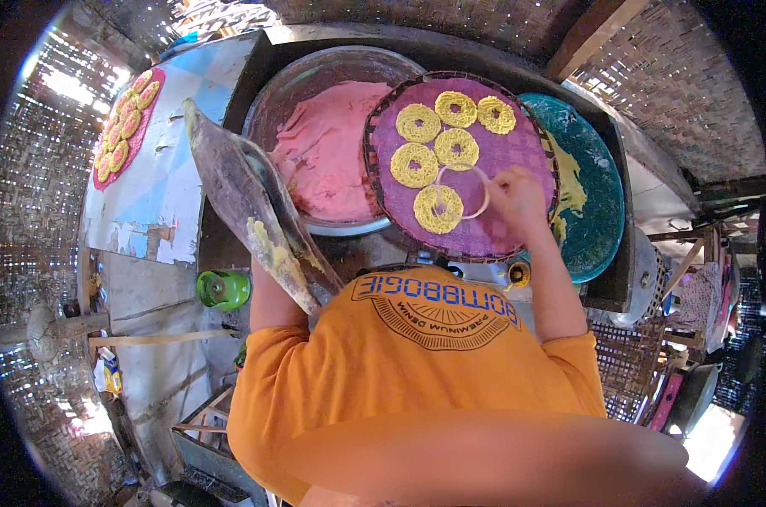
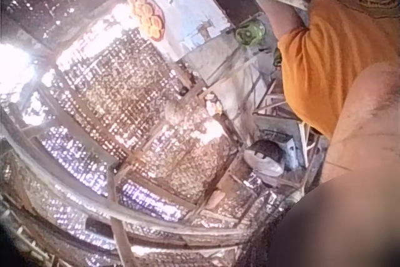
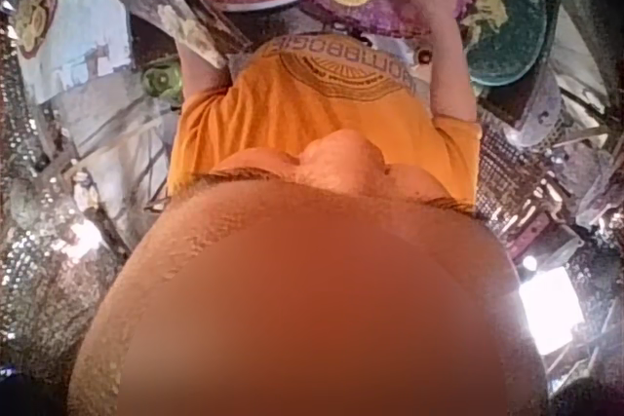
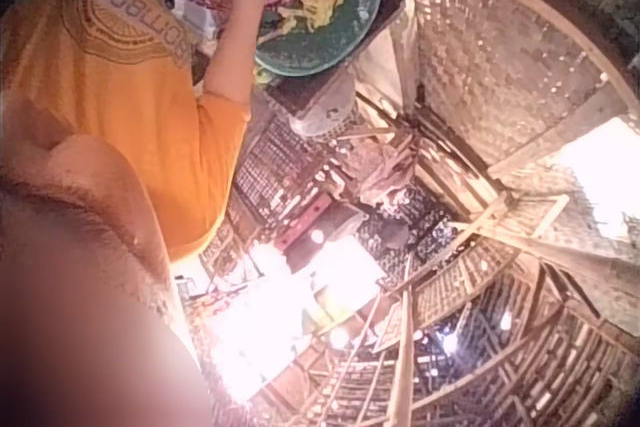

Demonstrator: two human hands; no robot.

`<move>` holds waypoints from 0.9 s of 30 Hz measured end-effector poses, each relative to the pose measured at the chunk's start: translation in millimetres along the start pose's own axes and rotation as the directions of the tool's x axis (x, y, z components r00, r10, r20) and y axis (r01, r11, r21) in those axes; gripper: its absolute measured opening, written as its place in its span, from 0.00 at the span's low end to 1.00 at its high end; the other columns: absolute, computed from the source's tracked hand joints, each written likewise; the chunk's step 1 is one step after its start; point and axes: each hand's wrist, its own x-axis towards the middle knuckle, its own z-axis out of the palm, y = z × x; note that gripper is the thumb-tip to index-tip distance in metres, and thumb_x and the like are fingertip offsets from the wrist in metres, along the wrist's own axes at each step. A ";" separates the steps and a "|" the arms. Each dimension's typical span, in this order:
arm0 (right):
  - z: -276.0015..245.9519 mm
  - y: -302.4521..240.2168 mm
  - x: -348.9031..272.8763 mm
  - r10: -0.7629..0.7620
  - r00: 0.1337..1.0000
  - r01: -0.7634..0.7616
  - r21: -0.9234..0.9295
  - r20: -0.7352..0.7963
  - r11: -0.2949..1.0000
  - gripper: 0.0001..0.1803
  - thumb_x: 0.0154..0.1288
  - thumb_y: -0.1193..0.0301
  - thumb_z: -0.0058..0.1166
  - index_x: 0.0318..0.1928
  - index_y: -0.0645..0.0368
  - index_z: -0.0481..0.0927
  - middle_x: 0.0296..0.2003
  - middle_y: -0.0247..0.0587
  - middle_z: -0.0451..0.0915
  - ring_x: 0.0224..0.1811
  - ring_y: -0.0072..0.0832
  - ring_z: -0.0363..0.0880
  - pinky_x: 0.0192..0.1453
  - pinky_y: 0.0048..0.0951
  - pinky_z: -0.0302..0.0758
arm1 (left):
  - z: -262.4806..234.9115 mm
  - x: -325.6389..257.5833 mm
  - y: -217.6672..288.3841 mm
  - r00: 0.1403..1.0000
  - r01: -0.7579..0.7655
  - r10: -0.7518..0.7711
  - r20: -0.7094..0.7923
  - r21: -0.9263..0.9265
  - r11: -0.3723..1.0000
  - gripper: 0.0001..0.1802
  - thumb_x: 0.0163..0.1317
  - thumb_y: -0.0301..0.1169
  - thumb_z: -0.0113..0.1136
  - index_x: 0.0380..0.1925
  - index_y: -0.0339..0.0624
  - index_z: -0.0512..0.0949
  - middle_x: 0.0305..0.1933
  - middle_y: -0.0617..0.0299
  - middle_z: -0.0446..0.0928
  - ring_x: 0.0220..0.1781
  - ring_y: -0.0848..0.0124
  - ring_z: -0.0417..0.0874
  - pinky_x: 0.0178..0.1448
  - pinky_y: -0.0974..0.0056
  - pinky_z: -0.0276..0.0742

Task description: The person extrudes yellow dough through a hole in a wooden tool to form small rings on a tray, refills the tool from a basin, and moves the finished tray to a stack.

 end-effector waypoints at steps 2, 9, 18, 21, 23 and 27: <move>-9.5 14.9 -2.3 0.081 0.996 -0.082 -0.019 -0.030 0.996 0.11 0.50 0.63 0.53 0.23 0.56 0.79 0.28 0.43 0.75 0.36 0.42 0.75 0.41 0.41 0.72 | -2.1 1.7 1.4 1.000 -0.002 0.002 0.002 0.011 1.000 0.17 0.54 0.41 0.50 0.36 0.41 0.72 0.32 0.56 0.74 0.33 0.59 0.76 0.41 0.57 0.73; -3.8 42.7 -10.3 0.254 0.967 -0.255 -0.112 -0.016 0.961 0.13 0.49 0.60 0.51 0.26 0.56 0.81 0.34 0.47 0.77 0.37 0.45 0.76 0.43 0.42 0.73 | 1.1 2.8 3.1 1.000 -0.021 0.021 0.001 0.065 0.998 0.16 0.52 0.41 0.52 0.34 0.40 0.72 0.29 0.56 0.74 0.32 0.59 0.76 0.40 0.57 0.73; 4.7 33.5 -9.3 0.244 0.969 -0.246 -0.108 -0.026 0.963 0.15 0.49 0.58 0.54 0.26 0.57 0.81 0.33 0.47 0.77 0.34 0.43 0.77 0.41 0.39 0.73 | 4.7 8.9 10.5 0.997 -0.071 0.076 -0.008 0.275 0.959 0.16 0.49 0.40 0.55 0.32 0.40 0.73 0.27 0.57 0.75 0.29 0.58 0.76 0.38 0.57 0.73; 3.3 35.4 -11.3 0.218 0.976 -0.216 -0.119 -0.001 0.969 0.15 0.52 0.58 0.53 0.26 0.58 0.81 0.32 0.47 0.77 0.36 0.44 0.76 0.41 0.41 0.73 | 7.3 9.9 14.1 0.991 -0.115 0.134 -0.006 0.472 0.874 0.15 0.49 0.40 0.56 0.31 0.40 0.73 0.26 0.57 0.75 0.28 0.58 0.76 0.37 0.57 0.72; 0.5 36.0 -12.7 0.200 0.980 -0.200 -0.150 -0.015 0.968 0.15 0.53 0.59 0.52 0.26 0.58 0.80 0.32 0.47 0.77 0.37 0.44 0.76 0.41 0.42 0.73 | 11.8 9.6 18.9 0.977 -0.175 0.213 0.034 0.699 0.693 0.15 0.48 0.40 0.56 0.31 0.40 0.74 0.25 0.57 0.75 0.28 0.58 0.76 0.37 0.57 0.72; -30.7 15.7 -13.2 0.089 0.989 -0.098 -0.077 -0.119 0.992 0.15 0.55 0.59 0.53 0.30 0.59 0.79 0.32 0.47 0.76 0.37 0.44 0.76 0.42 0.41 0.72 | 44.5 0.1 32.0 0.890 -0.344 0.358 0.283 0.931 0.121 0.15 0.47 0.40 0.58 0.30 0.40 0.74 0.24 0.57 0.75 0.27 0.57 0.76 0.36 0.57 0.72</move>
